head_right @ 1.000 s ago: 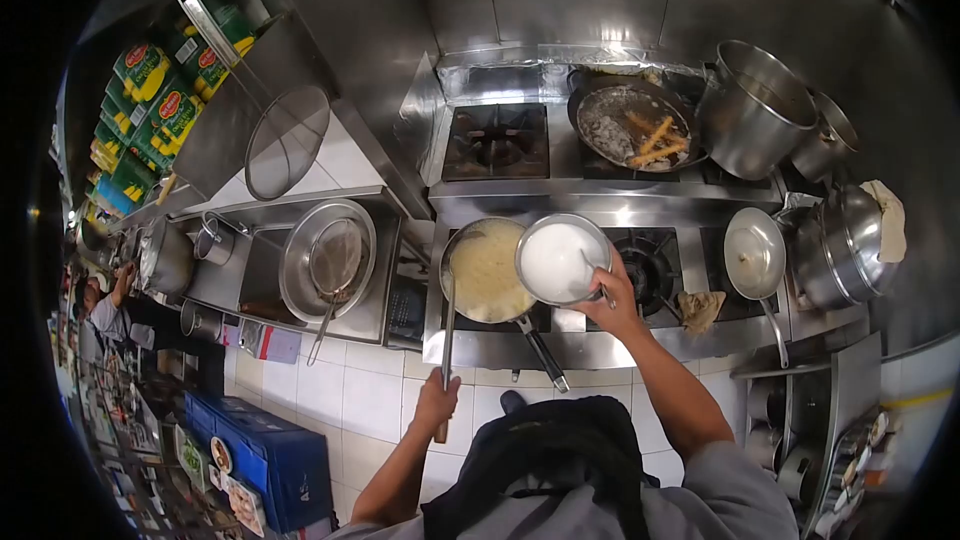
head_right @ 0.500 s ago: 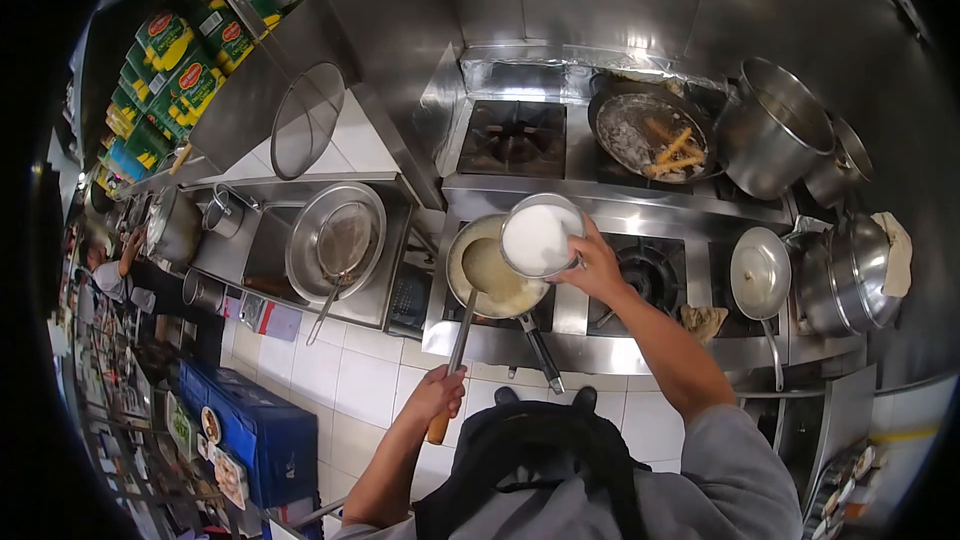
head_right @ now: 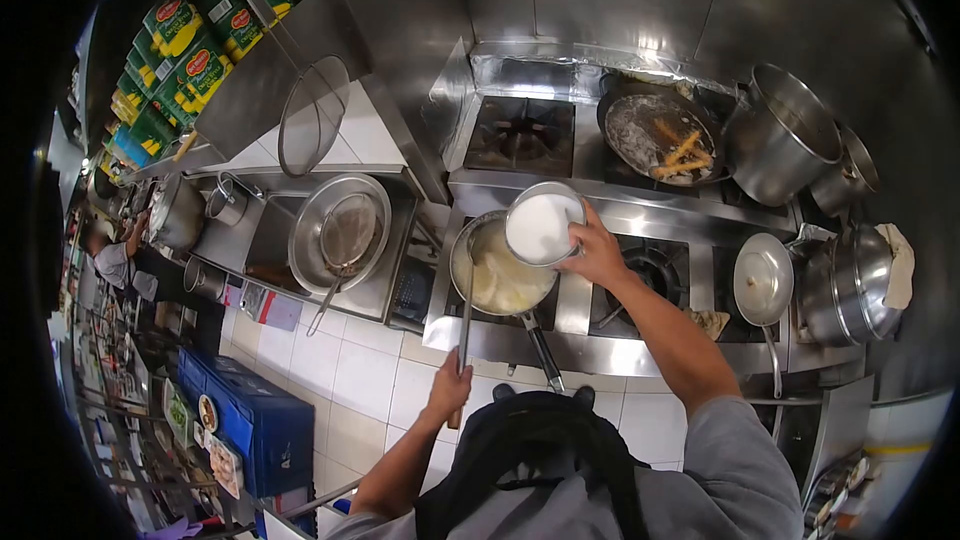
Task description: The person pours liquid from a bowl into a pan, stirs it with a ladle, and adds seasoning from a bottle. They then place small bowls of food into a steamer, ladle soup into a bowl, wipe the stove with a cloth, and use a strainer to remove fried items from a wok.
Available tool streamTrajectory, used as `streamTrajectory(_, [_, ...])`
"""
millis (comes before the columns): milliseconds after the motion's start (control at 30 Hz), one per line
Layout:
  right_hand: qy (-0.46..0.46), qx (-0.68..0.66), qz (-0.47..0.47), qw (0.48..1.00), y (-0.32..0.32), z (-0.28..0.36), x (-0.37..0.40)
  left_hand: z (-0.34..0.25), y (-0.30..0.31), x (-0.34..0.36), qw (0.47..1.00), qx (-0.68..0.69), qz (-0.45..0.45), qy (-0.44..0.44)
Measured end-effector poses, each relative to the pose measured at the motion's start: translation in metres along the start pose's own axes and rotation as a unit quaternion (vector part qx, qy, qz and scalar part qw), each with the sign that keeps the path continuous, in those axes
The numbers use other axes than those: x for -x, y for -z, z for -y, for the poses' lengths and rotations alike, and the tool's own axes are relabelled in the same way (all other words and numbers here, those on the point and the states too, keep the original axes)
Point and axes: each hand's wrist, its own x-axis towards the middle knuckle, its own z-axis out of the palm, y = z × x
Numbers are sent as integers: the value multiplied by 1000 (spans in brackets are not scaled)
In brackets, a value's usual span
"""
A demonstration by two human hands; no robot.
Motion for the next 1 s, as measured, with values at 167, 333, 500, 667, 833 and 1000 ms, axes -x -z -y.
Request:
streamTrajectory(167, [-20, 29, 8, 999, 5, 16, -4, -42, 11, 5, 852, 434, 191, 221])
streamTrajectory(333, [-3, 29, 14, 999, 3, 9, -7, -64, 42, 4, 739, 577, 223, 266])
streamTrajectory(500, [4, 24, 2, 1000, 2, 11, -5, -76, 73, 2, 897, 334, 189, 221])
streamTrajectory(667, [25, 23, -4, 999, 5, 19, -4, -97, 104, 12, 959, 143, 164, 179])
streamTrajectory(833, [27, 0, -9, 1000, 4, 19, -2, -32, 53, -3, 995, -89, 3, -53])
streamTrajectory(1000, [41, 39, -20, 998, 4, 16, -3, -23, -1, -6, 952, 248, 101, 146])
